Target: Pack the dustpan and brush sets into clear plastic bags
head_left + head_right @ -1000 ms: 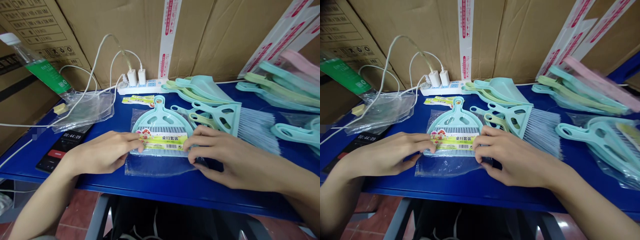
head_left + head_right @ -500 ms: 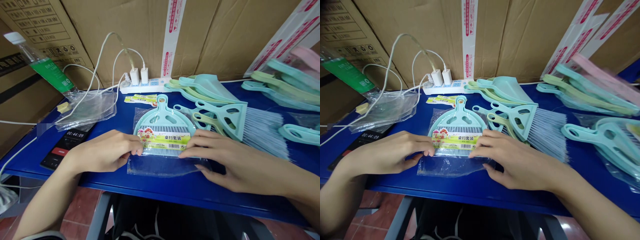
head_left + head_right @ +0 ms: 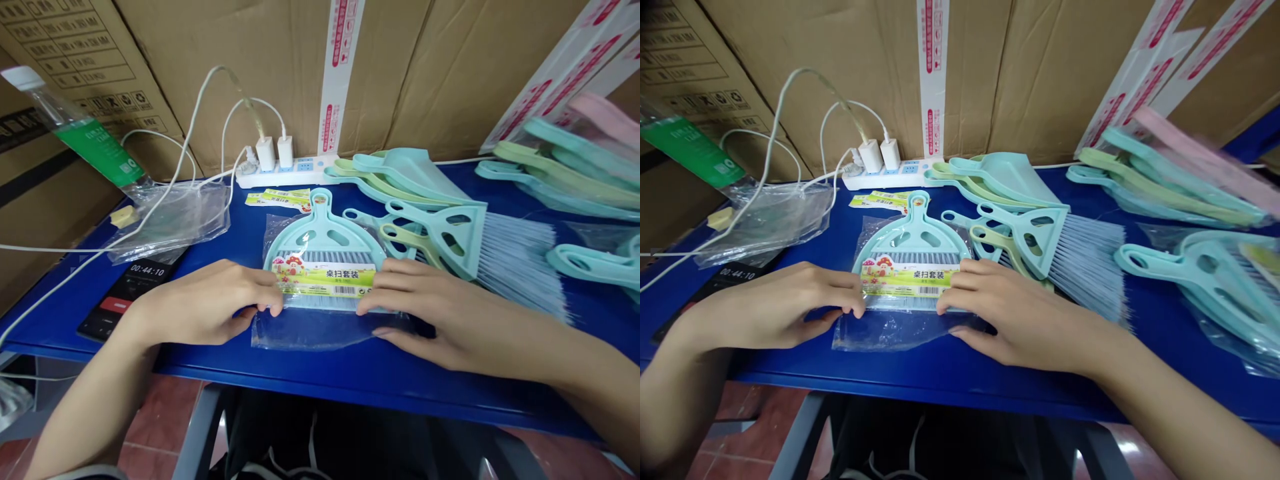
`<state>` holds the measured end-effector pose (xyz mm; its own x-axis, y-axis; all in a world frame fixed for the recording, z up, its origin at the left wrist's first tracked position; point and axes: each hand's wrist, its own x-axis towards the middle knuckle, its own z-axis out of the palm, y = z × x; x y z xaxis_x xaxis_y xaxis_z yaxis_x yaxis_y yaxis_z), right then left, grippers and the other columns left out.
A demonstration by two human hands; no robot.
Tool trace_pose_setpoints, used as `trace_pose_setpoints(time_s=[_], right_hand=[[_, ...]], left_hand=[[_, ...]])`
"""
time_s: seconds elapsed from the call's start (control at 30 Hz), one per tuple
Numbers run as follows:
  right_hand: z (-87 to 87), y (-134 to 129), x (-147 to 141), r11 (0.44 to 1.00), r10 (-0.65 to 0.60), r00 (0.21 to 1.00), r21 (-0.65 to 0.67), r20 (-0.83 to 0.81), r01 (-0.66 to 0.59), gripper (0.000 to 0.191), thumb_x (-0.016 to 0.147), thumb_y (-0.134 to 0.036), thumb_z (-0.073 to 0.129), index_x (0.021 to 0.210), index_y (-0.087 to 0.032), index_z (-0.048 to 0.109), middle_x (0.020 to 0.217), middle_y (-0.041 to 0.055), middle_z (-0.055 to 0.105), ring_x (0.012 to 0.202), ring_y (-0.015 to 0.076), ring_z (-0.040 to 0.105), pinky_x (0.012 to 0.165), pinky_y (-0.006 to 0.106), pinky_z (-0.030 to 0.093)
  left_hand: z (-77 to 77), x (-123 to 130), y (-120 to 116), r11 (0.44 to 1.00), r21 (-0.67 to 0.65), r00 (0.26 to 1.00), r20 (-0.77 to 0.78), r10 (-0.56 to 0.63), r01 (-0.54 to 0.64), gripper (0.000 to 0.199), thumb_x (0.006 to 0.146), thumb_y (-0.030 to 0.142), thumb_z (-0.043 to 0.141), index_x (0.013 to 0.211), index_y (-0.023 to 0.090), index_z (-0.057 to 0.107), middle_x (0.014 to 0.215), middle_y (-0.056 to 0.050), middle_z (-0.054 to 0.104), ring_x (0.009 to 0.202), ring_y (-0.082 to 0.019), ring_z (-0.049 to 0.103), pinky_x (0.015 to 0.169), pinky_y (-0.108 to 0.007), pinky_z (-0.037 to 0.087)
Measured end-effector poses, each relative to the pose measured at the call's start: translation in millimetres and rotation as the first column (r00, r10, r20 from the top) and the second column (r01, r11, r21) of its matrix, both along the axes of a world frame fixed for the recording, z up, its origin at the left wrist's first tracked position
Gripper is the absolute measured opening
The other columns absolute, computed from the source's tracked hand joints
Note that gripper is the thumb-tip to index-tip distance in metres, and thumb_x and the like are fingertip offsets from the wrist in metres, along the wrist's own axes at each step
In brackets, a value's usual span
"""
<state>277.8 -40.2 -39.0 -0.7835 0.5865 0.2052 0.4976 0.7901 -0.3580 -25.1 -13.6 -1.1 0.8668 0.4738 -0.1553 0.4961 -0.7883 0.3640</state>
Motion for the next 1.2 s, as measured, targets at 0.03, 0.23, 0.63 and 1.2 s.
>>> trace_pose_setpoints(time_s=[0.03, 0.23, 0.63, 1.2], right_hand=[[-0.6, 0.1, -0.8, 1.000, -0.004, 1.000, 0.005, -0.003, 0.004, 0.021, 0.094, -0.025, 0.051, 0.099, -0.022, 0.071, 0.101, 0.0078, 0.074, 0.101, 0.0253, 0.064, 0.090, 0.041, 0.051], [-3.0, 0.0, -3.3, 0.999, -0.001, 1.000, 0.039, 0.003, 0.001, 0.017, 0.096, -0.028, 0.053, 0.098, -0.022, 0.068, 0.095, 0.0060, 0.072, 0.089, 0.0227, 0.064, 0.087, 0.040, 0.048], [-5.5, -3.3, -5.3, 1.000, 0.010, 1.000, 0.008, 0.012, -0.010, 0.018, 0.099, -0.030, 0.050, 0.099, -0.019, 0.064, 0.094, 0.0065, 0.070, 0.088, 0.0235, 0.062, 0.085, 0.041, 0.045], [-1.7, -4.3, -15.1, 0.998, -0.070, 0.997, 0.013, 0.020, 0.069, 0.029, 0.100, -0.020, 0.032, 0.079, -0.022, 0.052, 0.074, 0.0042, 0.061, 0.071, 0.0198, 0.057, 0.075, 0.038, 0.044]], left_hand=[[0.0, -0.4, 0.5, 1.000, -0.004, 1.000, -0.005, -0.009, 0.009, 0.031, 0.082, -0.003, 0.049, 0.092, 0.023, 0.063, 0.093, 0.003, 0.069, 0.078, -0.011, 0.065, 0.066, -0.022, 0.041], [3.1, 0.4, 2.3, 1.000, -0.013, 1.000, -0.003, -0.011, 0.011, 0.022, 0.086, 0.005, 0.050, 0.083, 0.022, 0.064, 0.085, 0.002, 0.067, 0.071, -0.010, 0.062, 0.062, -0.022, 0.041], [5.0, 3.1, 1.3, 0.998, 0.064, 1.000, -0.004, 0.005, -0.005, 0.025, 0.068, -0.002, 0.053, 0.078, 0.020, 0.054, 0.089, 0.000, 0.059, 0.084, -0.015, 0.057, 0.068, -0.024, 0.041], [-6.3, 10.2, 2.3, 0.988, 0.154, 0.999, 0.032, -0.010, 0.005, 0.002, 0.092, 0.020, 0.058, 0.093, 0.019, 0.059, 0.088, -0.001, 0.066, 0.076, -0.015, 0.061, 0.066, -0.027, 0.042]])
